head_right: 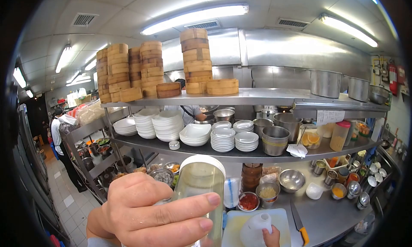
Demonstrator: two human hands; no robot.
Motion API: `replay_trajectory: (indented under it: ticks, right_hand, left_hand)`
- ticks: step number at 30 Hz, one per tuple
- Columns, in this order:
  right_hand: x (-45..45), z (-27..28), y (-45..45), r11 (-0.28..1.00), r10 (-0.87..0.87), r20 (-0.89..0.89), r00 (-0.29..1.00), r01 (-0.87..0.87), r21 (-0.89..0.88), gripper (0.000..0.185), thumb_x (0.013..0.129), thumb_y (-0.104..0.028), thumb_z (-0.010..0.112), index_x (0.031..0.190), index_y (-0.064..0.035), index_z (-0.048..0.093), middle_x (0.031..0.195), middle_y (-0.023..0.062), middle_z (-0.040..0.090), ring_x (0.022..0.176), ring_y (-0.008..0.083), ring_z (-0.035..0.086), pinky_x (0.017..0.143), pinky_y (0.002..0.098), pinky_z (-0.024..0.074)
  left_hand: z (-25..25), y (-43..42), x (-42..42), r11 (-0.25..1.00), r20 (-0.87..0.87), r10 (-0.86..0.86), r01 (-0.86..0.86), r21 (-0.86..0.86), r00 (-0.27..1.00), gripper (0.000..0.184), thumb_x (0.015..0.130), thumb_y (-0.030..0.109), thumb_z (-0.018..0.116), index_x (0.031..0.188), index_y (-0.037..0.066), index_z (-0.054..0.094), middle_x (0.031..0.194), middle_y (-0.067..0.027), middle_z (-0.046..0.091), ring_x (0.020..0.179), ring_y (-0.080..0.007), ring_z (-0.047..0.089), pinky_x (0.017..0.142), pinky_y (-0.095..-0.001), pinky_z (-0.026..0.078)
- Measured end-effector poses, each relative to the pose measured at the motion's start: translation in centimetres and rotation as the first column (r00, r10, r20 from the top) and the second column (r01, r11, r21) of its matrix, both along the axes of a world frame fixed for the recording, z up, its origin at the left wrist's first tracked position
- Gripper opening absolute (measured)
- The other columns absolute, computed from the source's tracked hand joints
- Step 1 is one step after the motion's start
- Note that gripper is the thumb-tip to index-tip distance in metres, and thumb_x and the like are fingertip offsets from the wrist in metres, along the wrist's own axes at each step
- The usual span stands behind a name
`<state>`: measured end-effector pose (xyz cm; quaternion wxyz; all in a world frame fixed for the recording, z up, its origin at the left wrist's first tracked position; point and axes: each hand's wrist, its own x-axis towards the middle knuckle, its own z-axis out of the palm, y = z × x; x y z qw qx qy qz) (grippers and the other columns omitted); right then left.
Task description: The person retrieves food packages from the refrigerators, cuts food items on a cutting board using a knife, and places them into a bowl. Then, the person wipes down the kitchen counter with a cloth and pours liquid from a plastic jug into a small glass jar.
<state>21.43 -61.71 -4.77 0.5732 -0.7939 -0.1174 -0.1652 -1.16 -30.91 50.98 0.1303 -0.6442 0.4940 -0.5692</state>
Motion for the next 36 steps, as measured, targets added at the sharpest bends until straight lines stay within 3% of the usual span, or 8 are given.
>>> replay_trajectory:
  ticks: [2,5,21,23,27,30,32,36]
  right_hand:
    - [0.3,-0.5,-0.3,0.999,0.030,-0.119,0.992,-0.032,-0.010,0.026,0.091,-0.017,0.060,0.114,-0.0031,0.062,0.070,-0.0018,0.055,0.054,0.0077,0.044,0.047,0.0256,0.0370]
    - [0.0,0.0,-0.2,1.000,0.022,-0.100,0.995,-0.022,-0.002,0.025,0.091,-0.017,0.060,0.112,-0.0039,0.063,0.068,-0.0016,0.054,0.052,0.0079,0.044,0.045,0.0256,0.0363]
    - [0.0,0.7,0.1,0.998,0.053,0.053,0.997,-0.054,0.013,0.030,0.092,-0.017,0.060,0.117,-0.0001,0.061,0.076,-0.0009,0.059,0.060,0.0077,0.048,0.051,0.0248,0.0405]
    - [-0.7,1.9,-0.1,0.998,0.057,-0.086,0.995,-0.059,-0.025,0.030,0.091,-0.016,0.060,0.117,0.0003,0.061,0.077,-0.0009,0.059,0.061,0.0074,0.048,0.053,0.0248,0.0409]
    - [-1.1,2.9,0.5,0.997,0.064,-0.099,0.993,-0.060,0.043,0.030,0.091,-0.016,0.060,0.116,0.0002,0.061,0.076,-0.0012,0.058,0.059,0.0069,0.046,0.051,0.0246,0.0400]
    - [-0.6,1.7,0.3,0.998,0.056,-0.019,0.998,-0.056,0.025,0.030,0.091,-0.017,0.060,0.116,0.0002,0.061,0.073,-0.0023,0.057,0.057,0.0072,0.045,0.050,0.0257,0.0390]
    - [0.2,0.0,-0.1,0.999,0.030,-0.114,0.993,-0.032,-0.013,0.031,0.090,-0.017,0.061,0.115,0.0005,0.062,0.074,-0.0015,0.057,0.059,0.0083,0.047,0.052,0.0263,0.0409]
    - [-0.4,0.3,-0.4,0.997,0.010,-0.093,0.996,-0.017,-0.073,0.031,0.090,-0.018,0.062,0.115,0.0012,0.062,0.077,0.0026,0.060,0.062,0.0101,0.051,0.056,0.0269,0.0436]
  left_hand:
    - [0.1,-0.1,-0.1,1.000,-0.009,0.013,-0.013,-0.014,1.000,0.015,0.075,0.015,0.072,0.088,0.010,0.068,0.095,-0.0050,0.073,0.051,-0.0105,0.048,0.043,-0.0236,0.035]
    - [-0.4,-0.8,0.4,0.991,0.034,-0.057,0.061,-0.121,0.998,0.013,0.074,0.016,0.071,0.086,0.010,0.068,0.095,-0.0048,0.073,0.051,-0.0105,0.047,0.043,-0.0235,0.036]
    - [0.4,-0.2,0.2,0.998,0.042,-0.017,0.020,-0.059,0.999,0.012,0.075,0.015,0.070,0.086,0.011,0.067,0.096,-0.0044,0.073,0.051,-0.0110,0.047,0.042,-0.0230,0.037]
    - [0.8,-0.1,0.0,1.000,0.045,0.004,-0.003,-0.006,0.999,0.012,0.076,0.015,0.070,0.087,0.011,0.068,0.096,-0.0042,0.073,0.050,-0.0110,0.048,0.042,-0.0229,0.037]
    - [0.5,-0.6,0.3,0.991,0.078,-0.053,0.062,-0.115,0.996,0.012,0.076,0.016,0.070,0.087,0.011,0.068,0.096,-0.0042,0.073,0.050,-0.0110,0.048,0.042,-0.0229,0.037]
    - [1.0,-0.4,0.0,1.000,0.073,0.005,-0.005,-0.001,0.997,0.012,0.077,0.016,0.069,0.088,0.011,0.068,0.096,-0.0044,0.073,0.051,-0.0110,0.048,0.042,-0.0229,0.037]
    - [0.7,-1.5,0.0,0.983,0.090,-0.084,0.098,-0.157,0.992,0.012,0.078,0.016,0.069,0.089,0.011,0.068,0.095,-0.0045,0.073,0.051,-0.0109,0.049,0.042,-0.0228,0.037]
    - [-0.9,-0.7,0.6,0.964,0.039,-0.106,0.112,-0.243,0.994,0.014,0.078,0.017,0.070,0.089,0.010,0.068,0.096,-0.0050,0.072,0.053,-0.0122,0.051,0.043,-0.0243,0.038]
